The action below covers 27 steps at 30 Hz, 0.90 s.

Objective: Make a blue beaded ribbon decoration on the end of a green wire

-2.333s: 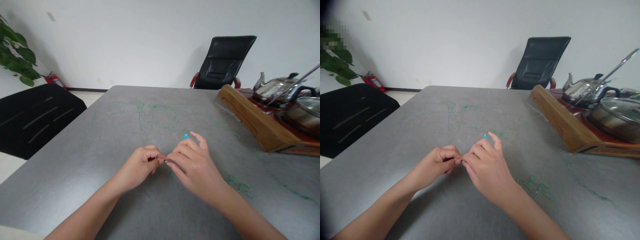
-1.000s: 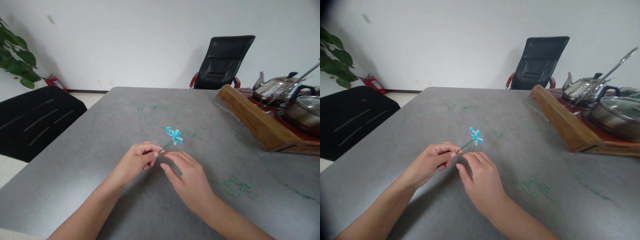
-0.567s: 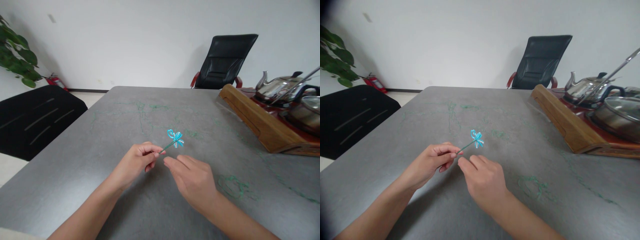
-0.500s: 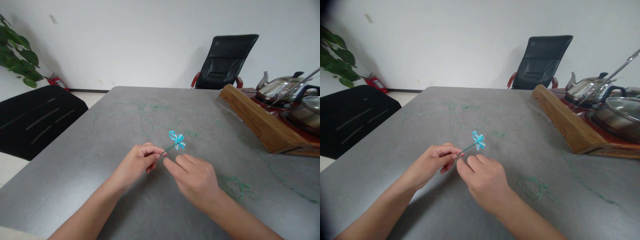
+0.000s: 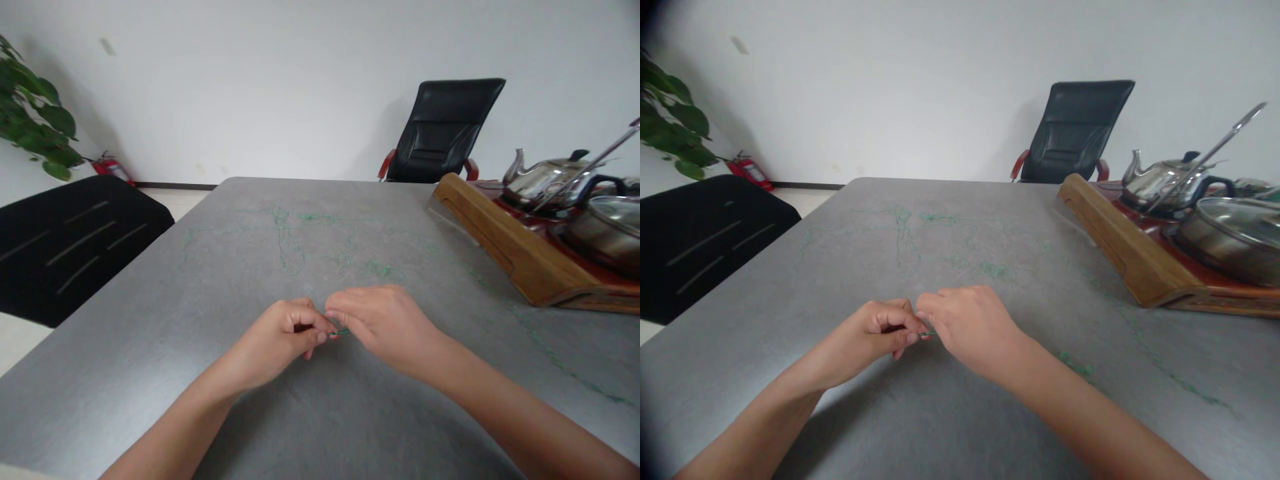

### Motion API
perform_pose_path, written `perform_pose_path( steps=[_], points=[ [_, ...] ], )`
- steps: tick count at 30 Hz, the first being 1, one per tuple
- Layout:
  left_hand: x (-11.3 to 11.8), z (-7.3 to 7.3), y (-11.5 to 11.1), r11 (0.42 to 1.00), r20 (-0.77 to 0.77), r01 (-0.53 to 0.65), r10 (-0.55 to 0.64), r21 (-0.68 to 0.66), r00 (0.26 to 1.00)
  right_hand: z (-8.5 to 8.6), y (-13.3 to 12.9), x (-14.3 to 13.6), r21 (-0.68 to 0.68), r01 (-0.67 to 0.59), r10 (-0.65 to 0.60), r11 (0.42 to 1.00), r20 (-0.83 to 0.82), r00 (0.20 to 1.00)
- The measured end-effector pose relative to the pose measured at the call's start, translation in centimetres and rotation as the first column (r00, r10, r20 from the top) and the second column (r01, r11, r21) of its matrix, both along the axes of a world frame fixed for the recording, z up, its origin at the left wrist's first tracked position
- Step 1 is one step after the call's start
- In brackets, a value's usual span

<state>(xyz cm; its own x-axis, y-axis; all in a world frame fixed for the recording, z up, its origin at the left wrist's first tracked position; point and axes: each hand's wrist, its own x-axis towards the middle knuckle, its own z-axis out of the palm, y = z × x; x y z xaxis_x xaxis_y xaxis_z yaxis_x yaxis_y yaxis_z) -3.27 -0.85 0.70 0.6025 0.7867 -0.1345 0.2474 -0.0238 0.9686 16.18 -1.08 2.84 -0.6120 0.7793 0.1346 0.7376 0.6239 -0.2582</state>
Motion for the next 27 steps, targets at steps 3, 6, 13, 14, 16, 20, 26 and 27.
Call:
perform_pose_path(
  steps=[3,6,13,14,16,20,26,27],
  points=[
    [0.1,0.0,-0.2,0.998,-0.014,-0.037,0.036,-0.057,0.999,0.1,0.1,0.0,-0.119,0.049,-0.055,0.992,-0.046,0.997],
    [0.2,0.1,-0.3,0.991,0.0,-0.081,0.082,-0.108,0.997,0.1,-0.1,0.1,-0.191,0.09,-0.114,0.977,-0.118,0.986],
    [0.1,0.9,-0.7,1.0,-0.082,-0.028,0.027,-0.009,0.996,0.3,0.3,0.6,-0.466,0.064,-0.188,0.883,-0.226,0.956],
    [0.0,1.0,-0.8,1.0,-0.092,0.004,-0.003,0.01,0.996,0.3,0.6,0.8,-0.54,0.028,-0.189,0.841,-0.245,0.951],
    [-0.1,1.3,-0.8,0.996,-0.109,0.067,-0.061,0.054,0.992,0.0,1.2,1.3,-0.655,-0.077,-0.17,0.752,-0.305,0.937],
    [-0.3,1.8,-0.8,0.984,-0.127,0.134,-0.119,0.117,0.985,-0.7,2.1,2.5,-0.711,-0.201,-0.147,0.674,-0.395,0.907],
    [-0.8,2.2,-0.9,0.977,-0.049,0.185,-0.181,0.109,0.982,-1.4,2.3,3.4,-0.745,-0.175,-0.262,0.644,-0.43,0.864],
    [-0.9,2.3,-0.9,0.98,-0.016,0.182,-0.181,0.08,0.983,-1.7,2.3,3.4,-0.758,-0.19,-0.296,0.624,-0.454,0.841]
  ],
)
